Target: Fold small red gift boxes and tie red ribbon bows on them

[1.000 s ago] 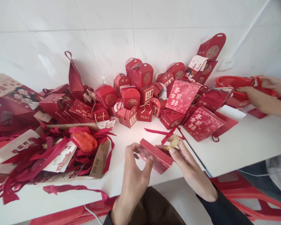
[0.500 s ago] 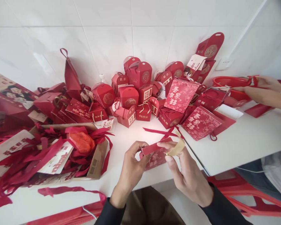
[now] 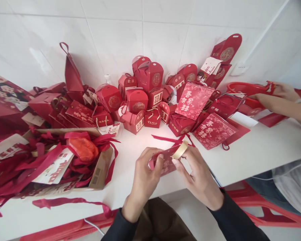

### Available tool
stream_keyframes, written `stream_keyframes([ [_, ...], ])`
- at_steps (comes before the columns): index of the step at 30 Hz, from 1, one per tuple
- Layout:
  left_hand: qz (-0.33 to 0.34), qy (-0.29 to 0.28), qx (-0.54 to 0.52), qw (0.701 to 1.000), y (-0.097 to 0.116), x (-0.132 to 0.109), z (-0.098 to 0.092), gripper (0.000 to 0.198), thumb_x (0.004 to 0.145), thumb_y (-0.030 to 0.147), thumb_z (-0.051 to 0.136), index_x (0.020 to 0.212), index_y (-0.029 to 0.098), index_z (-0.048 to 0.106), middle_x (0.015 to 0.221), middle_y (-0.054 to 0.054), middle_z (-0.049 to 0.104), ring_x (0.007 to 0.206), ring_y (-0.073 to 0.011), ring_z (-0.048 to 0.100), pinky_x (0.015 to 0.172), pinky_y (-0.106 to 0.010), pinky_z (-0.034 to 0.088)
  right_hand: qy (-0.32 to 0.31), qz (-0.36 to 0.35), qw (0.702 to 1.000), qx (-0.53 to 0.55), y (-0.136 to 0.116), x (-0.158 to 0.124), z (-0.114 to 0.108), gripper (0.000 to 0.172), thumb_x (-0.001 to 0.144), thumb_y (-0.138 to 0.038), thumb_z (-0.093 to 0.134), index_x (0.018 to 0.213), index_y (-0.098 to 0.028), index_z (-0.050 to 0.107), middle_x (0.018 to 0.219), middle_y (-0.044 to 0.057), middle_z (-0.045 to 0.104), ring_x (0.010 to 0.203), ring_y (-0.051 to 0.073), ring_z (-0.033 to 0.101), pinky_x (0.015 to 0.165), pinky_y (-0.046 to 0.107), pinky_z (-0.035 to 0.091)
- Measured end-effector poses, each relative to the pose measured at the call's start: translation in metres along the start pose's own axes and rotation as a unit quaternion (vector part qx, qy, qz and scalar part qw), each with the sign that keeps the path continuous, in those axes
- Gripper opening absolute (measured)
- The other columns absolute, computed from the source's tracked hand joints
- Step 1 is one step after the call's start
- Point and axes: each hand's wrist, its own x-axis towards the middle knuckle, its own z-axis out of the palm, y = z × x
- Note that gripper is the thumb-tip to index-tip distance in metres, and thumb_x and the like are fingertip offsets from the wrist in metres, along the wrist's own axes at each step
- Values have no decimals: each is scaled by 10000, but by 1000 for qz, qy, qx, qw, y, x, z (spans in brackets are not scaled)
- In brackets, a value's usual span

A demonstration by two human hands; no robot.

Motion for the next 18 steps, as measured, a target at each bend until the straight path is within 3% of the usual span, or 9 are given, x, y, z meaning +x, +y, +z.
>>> stream_keyframes([
  [3,16,-3,7,1000,1,0,0,169,978,284,571,962,207,721,910,-49,703,842,-185,636,783,-302,490,-7,-8,1000,-13,5,5,-5,50,1043,-235,537,993,-225,539,959,60,538,911,249,557,804,380,476],
  [18,65,-58,8,996,-3,-7,-3,137,1005,213,524,984,194,658,947,-40,659,866,-156,604,783,-277,477,-33,-5,999,-15,13,7,-14,39,1010,-226,629,979,-249,621,954,20,539,972,224,597,829,345,492],
])
